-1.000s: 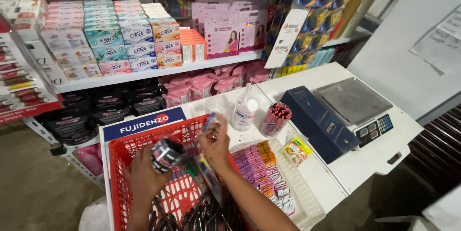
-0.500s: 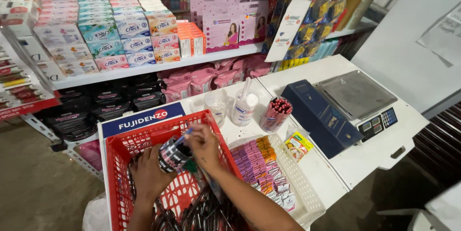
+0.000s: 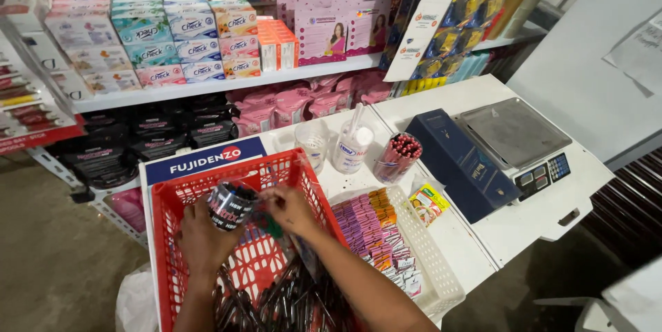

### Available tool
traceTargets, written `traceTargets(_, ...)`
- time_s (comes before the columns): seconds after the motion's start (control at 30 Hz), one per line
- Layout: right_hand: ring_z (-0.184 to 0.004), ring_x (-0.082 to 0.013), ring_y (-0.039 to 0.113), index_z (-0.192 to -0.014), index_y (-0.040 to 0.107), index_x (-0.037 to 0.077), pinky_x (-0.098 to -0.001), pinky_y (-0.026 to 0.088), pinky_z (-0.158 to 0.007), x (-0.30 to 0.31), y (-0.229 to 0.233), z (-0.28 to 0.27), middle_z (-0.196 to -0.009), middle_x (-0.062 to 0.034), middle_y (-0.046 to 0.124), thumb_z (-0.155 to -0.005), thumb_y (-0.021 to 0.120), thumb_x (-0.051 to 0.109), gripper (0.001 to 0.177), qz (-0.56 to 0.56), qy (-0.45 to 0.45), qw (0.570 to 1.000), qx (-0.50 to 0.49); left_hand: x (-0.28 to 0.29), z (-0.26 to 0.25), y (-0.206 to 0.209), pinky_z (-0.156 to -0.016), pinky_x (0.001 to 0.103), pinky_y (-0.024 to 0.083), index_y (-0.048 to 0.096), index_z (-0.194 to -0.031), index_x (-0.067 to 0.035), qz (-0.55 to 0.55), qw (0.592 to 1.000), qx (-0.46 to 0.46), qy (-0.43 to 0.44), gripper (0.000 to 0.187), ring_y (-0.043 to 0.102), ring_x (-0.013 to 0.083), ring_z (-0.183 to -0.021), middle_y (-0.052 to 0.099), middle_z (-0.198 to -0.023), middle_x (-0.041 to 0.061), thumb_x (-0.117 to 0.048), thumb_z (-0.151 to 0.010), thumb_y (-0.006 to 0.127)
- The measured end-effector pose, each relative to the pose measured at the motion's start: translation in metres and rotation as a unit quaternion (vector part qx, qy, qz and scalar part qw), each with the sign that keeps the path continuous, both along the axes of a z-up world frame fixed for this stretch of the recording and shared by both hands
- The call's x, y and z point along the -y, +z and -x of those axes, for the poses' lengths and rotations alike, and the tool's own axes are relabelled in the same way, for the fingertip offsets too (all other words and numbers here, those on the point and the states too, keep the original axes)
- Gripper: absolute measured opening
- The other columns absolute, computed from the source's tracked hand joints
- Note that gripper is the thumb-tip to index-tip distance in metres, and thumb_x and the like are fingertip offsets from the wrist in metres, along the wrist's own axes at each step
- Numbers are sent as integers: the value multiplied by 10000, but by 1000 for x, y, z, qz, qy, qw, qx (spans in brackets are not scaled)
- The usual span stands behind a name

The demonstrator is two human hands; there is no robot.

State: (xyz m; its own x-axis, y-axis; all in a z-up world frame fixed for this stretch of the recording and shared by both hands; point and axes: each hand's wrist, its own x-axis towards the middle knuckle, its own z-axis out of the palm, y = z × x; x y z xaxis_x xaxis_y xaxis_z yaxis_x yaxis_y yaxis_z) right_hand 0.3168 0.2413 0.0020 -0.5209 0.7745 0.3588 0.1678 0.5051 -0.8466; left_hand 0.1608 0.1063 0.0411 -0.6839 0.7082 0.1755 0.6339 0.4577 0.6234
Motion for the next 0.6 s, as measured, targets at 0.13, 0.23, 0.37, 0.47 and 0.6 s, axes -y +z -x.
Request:
traceTargets(0.13, -883, -213, 758, -1005, 793, 79, -342, 593, -856, 6, -20, 4, -976, -77, 788, -821, 677, 63, 218, -1, 102, 985, 142, 4, 2, 5, -894, 615, 515, 563, -1360, -104, -15, 999, -19, 38, 966, 599, 436, -1170, 591, -1262, 185, -351, -511, 950)
traceTargets(0.23, -857, -219, 744, -1004, 792, 110, -353, 593, -808, 21, -26, 11, -957, -73, 786, -742, 730, 68, 273, 5, 211, 948, 237, 3, 7, 3, -893, 586, 526, 557, -1367, -64, -67, 996, 15, 51, 980, 602, 450, -1151, 578, -1262, 214, -321, -506, 949)
traceTargets(0.37, -870, -219, 709, -991, 790, 196, -381, 576, -766, 46, -60, 13, -972, -44, 765, -636, 858, 125, 369, -3, 439, 804, 402, 5, 8, -1, -904, 557, 536, 561, -1357, 0, -128, 990, 42, 47, 952, 611, 464, -1129, 570, -1249, 256, -298, -535, 937)
traceTargets(0.47, -921, -242, 731, -948, 812, 142, -408, 588, -819, 50, -92, 13, -974, -71, 801, -729, 864, 156, 225, -115, 493, 707, 493, 6, 8, 8, -902, 554, 541, 556, -1355, 6, -125, 990, 53, 47, 968, 616, 460, -1119, 565, -1251, 260, -311, -525, 942)
traceTargets(0.6, -923, -226, 708, -928, 827, 143, -412, 570, -796, 37, -41, 6, -1004, -38, 790, -656, 914, 177, 287, -154, 475, 735, 459, 6, 7, 8, -898, 558, 538, 544, -1373, -10, -108, 991, 59, 51, 996, 610, 456, -1132, 560, -1264, 251, -329, -523, 954)
